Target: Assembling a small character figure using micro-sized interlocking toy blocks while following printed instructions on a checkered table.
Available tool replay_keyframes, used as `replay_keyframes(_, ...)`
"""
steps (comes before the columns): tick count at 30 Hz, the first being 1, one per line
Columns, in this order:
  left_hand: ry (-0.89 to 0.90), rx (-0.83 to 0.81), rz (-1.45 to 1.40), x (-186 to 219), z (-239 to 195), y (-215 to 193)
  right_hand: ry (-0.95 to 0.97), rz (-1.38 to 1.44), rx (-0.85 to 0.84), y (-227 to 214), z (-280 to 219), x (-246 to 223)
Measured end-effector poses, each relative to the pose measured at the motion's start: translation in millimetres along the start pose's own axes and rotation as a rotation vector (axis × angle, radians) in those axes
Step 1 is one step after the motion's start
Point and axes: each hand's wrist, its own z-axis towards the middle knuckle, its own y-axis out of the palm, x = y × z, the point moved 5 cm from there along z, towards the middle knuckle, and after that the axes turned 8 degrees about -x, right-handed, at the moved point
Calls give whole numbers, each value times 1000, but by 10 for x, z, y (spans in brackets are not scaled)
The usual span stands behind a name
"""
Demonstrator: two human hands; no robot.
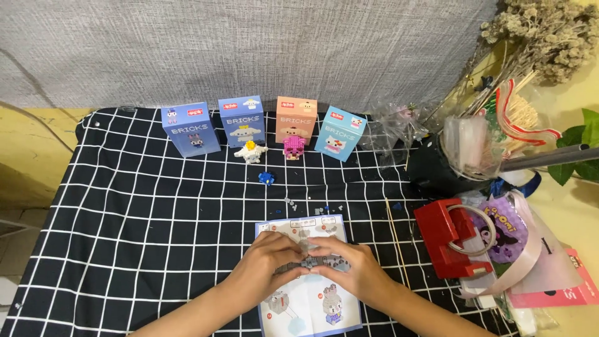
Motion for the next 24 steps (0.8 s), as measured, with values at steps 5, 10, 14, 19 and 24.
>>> replay_keyframes(5, 8, -27, -12, 54, 135, -307, -118, 24, -16, 52, 8, -95)
replay_keyframes(10, -29, 126, 31, -427, 353, -880, -171, 35, 21, 66, 18, -139)
replay_keyframes(14, -191, 57, 199, -898, 358, -925, -184, -30, 39, 101, 3, -47)
replay_keyframes(19, -124, 119, 254, -1039, 348, -795, -155, -51, 5, 132, 11, -46)
replay_keyframes(24, -258, 214, 78, -966, 319, -849, -96, -55, -29, 137, 9, -57)
